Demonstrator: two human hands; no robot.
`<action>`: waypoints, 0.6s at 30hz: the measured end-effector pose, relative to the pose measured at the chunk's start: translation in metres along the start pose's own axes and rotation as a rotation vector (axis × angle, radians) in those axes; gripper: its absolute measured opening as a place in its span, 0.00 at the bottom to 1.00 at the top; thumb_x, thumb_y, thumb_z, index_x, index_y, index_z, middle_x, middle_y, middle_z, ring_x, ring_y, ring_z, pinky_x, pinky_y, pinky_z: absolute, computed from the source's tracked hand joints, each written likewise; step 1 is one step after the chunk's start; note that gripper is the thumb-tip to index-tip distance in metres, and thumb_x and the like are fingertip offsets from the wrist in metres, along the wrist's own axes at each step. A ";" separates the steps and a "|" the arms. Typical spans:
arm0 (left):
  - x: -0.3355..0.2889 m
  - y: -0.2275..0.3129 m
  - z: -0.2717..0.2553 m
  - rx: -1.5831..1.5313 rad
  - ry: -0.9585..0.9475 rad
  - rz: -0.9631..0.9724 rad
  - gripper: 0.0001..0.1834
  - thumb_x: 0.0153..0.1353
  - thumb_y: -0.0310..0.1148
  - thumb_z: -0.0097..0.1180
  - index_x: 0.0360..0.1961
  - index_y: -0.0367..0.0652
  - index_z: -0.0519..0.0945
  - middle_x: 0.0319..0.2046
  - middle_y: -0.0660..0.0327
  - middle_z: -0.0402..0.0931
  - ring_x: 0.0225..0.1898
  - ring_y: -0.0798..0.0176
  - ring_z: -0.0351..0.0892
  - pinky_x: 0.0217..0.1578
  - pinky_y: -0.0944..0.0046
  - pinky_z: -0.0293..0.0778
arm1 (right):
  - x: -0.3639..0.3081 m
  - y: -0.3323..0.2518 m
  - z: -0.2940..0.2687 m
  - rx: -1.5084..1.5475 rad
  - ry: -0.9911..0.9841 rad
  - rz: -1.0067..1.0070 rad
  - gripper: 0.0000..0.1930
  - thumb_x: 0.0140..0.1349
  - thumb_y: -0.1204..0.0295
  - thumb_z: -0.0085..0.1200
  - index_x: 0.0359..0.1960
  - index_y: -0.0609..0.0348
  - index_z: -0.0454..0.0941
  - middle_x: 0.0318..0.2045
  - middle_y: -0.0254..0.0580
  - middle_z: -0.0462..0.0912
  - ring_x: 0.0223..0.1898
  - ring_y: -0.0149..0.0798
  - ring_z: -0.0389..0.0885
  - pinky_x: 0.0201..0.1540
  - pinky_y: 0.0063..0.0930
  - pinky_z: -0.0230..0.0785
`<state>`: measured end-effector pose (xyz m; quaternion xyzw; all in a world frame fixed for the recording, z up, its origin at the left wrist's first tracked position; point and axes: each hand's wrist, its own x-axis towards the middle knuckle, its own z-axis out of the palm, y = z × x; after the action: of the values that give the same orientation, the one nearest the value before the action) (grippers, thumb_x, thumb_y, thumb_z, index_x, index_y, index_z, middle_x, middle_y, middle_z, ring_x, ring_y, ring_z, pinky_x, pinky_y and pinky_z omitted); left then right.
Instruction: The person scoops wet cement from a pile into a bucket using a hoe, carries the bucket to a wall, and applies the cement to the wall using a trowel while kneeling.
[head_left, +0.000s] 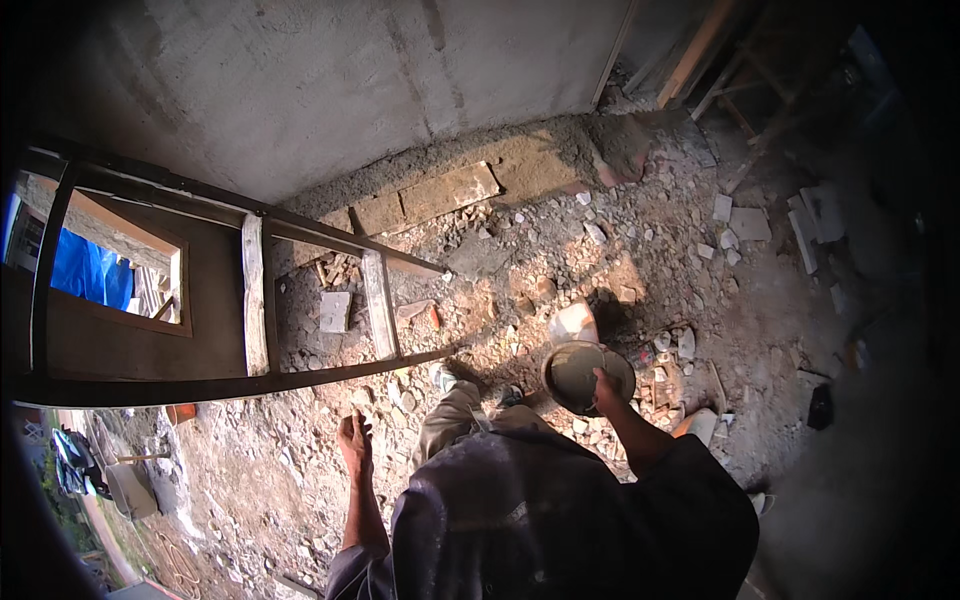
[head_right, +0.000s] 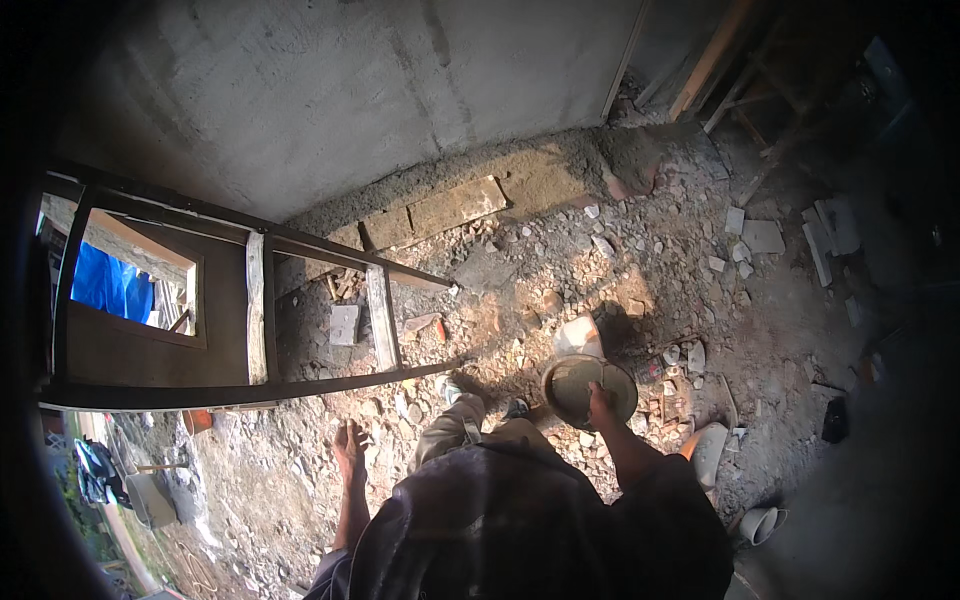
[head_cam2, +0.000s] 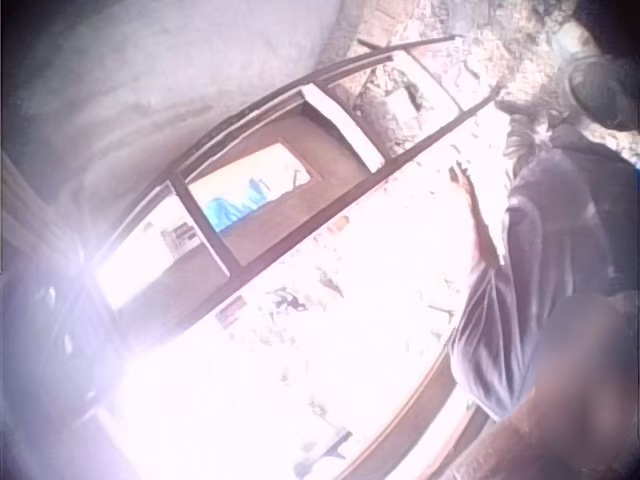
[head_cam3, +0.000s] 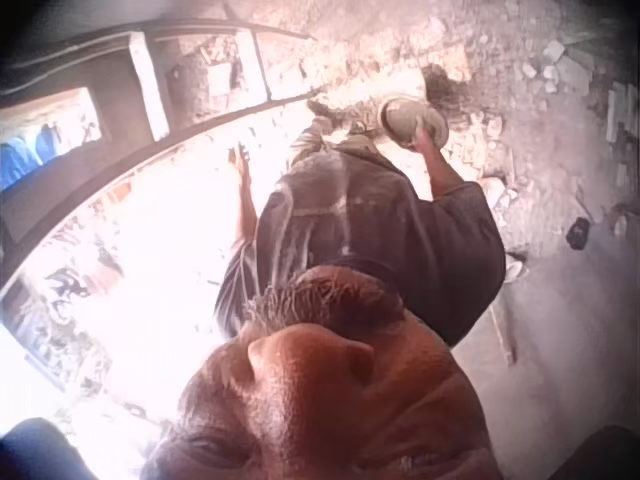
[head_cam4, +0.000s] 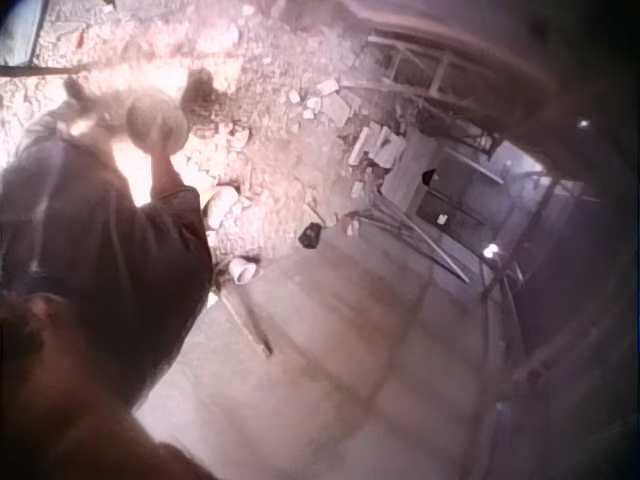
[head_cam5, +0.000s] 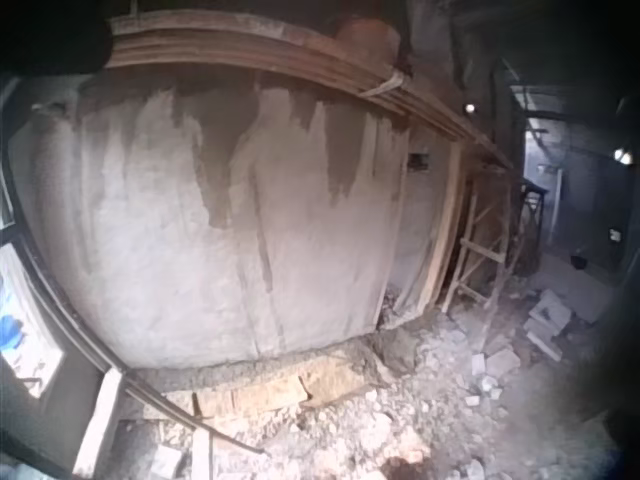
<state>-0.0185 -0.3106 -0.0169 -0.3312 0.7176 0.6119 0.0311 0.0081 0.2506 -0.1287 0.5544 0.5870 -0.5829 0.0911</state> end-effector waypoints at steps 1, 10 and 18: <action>0.009 -0.016 0.023 -0.103 -0.109 -0.073 0.21 0.67 0.48 0.50 0.42 0.38 0.76 0.34 0.59 0.79 0.37 0.59 0.80 0.35 0.64 0.74 | 0.003 -0.022 -0.008 -0.125 -0.060 -0.097 0.19 0.60 0.55 0.54 0.40 0.59 0.77 0.21 0.36 0.70 0.16 0.32 0.66 0.15 0.31 0.54; 0.065 -0.045 0.225 -0.839 -0.980 -0.548 0.37 0.65 0.36 0.55 0.70 0.55 0.50 0.65 0.55 0.59 0.62 0.44 0.64 0.55 0.46 0.71 | -0.312 -0.364 -0.002 -0.891 -0.497 -0.726 0.14 0.65 0.63 0.52 0.28 0.61 0.76 0.15 0.23 0.64 0.17 0.20 0.60 0.19 0.24 0.51; 0.032 0.173 0.257 -1.215 -1.294 -0.388 0.21 0.53 0.37 0.66 0.47 0.41 0.79 0.47 0.53 0.80 0.46 0.51 0.81 0.48 0.46 0.78 | -0.592 -0.555 0.082 -1.234 -0.192 -1.481 0.17 0.62 0.61 0.57 0.20 0.58 0.73 0.14 0.25 0.67 0.17 0.21 0.62 0.20 0.23 0.52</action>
<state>-0.2245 -0.0880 0.0529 0.0027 0.0457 0.9355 0.3504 -0.2376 0.0266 0.6160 -0.1515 0.9803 -0.1248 0.0233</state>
